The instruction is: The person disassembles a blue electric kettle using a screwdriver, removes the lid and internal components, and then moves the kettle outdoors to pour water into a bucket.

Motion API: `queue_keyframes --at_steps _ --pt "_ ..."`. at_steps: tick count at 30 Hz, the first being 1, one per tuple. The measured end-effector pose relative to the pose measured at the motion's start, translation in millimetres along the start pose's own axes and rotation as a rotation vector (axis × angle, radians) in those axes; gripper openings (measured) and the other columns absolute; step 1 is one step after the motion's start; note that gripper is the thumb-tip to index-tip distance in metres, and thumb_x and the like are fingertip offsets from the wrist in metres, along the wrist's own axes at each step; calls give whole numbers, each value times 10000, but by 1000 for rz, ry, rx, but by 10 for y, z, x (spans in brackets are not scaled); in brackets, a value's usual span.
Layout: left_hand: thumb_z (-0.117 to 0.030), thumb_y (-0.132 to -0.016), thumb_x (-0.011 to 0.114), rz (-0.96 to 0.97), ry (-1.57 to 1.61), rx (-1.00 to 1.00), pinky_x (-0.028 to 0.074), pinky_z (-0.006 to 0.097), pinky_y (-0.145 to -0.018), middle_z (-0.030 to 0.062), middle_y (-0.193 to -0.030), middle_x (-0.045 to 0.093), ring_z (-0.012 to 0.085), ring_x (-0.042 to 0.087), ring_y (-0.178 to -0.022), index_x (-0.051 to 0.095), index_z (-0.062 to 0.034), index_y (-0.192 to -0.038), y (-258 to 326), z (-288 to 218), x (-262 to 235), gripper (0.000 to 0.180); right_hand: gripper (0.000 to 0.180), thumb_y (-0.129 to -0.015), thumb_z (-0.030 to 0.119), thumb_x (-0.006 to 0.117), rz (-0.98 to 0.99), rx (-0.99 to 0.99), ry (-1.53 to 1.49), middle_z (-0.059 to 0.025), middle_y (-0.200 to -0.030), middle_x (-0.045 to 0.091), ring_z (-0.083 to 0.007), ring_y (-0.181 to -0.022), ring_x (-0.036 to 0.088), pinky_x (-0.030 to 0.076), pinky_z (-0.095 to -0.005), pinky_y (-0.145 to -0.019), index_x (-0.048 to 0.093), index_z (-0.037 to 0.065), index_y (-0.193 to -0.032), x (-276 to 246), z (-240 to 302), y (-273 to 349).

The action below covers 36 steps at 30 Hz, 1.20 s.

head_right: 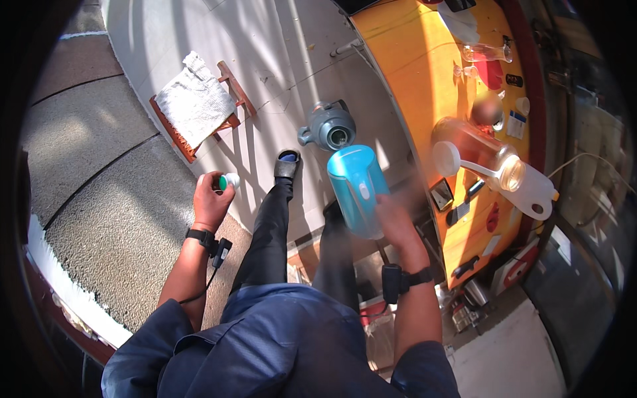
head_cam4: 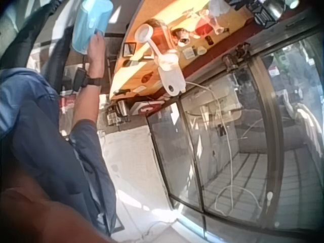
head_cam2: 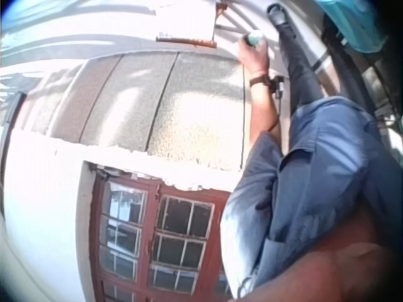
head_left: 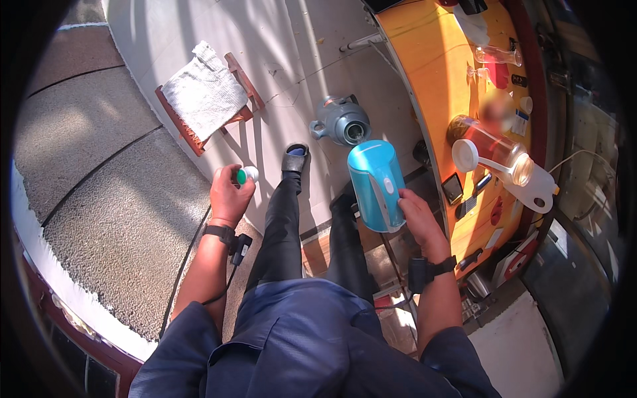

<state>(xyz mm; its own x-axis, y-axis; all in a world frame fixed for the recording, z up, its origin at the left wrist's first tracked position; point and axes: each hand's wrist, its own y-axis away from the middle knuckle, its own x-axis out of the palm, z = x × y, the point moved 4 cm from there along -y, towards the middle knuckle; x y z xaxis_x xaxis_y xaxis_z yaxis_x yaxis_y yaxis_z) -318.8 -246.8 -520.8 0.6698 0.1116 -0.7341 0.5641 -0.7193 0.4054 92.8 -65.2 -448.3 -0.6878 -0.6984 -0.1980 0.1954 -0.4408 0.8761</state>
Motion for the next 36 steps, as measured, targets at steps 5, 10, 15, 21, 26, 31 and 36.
queue_keyframes --at_steps 5,10,15,21,26,31,36 --pt "-146 -859 811 2 -3 3 595 333 -779 113 -1026 652 230 701 -861 687 -24 -1132 -18 -8 3 323 397 -1054 243 503 -12 -43 45 -27 -1109 676 -123 -971 585 481 -308 -860 665 31 -1348 -43 -112 -40" --pt "-175 -835 812 9 29 -13 578 385 -785 126 -1029 642 281 683 -864 677 -52 -1137 -24 -33 13 354 396 -1063 244 507 -14 -56 35 -37 -1133 684 -128 -1013 603 492 -313 -891 660 23 -1353 -51 -120 -60" --pt "-153 -852 807 10 6 2 594 349 -791 118 -1039 654 248 700 -874 682 -30 -1135 -36 -37 18 333 380 -1071 232 524 -28 -47 36 -42 -1152 690 -129 -1053 617 501 -309 -917 659 11 -1349 -63 -157 -95" --pt "-175 -838 807 -1 42 -3 578 395 -805 131 -1015 651 299 689 -881 676 -52 -1124 -36 -19 34 338 359 -1077 227 545 -47 6 21 -42 -1162 693 -128 -1060 617 501 -303 -923 662 10 -1337 -51 -84 -88" --pt "-176 -834 806 -2 41 -12 578 396 -795 130 -1013 648 297 687 -876 678 -53 -1122 -28 -3 35 338 355 -1078 233 556 -42 8 22 -40 -1159 694 -126 -1056 612 500 -299 -917 664 17 -1337 -35 55 -59" --pt "-183 -832 807 5 36 -24 578 397 -788 128 -1010 648 297 687 -873 682 -57 -1118 -20 -10 27 336 357 -1073 236 573 -65 15 18 -41 -1150 691 -125 -1051 608 494 -293 -910 661 6 -1331 -25 151 -16" --pt "-184 -834 805 2 27 -22 577 397 -799 126 -1012 651 299 687 -880 685 -60 -1118 -17 -9 33 333 363 -1070 246 582 -64 -2 3 -42 -1139 687 -124 -1046 604 491 -290 -900 658 0 -1325 -31 158 -17"
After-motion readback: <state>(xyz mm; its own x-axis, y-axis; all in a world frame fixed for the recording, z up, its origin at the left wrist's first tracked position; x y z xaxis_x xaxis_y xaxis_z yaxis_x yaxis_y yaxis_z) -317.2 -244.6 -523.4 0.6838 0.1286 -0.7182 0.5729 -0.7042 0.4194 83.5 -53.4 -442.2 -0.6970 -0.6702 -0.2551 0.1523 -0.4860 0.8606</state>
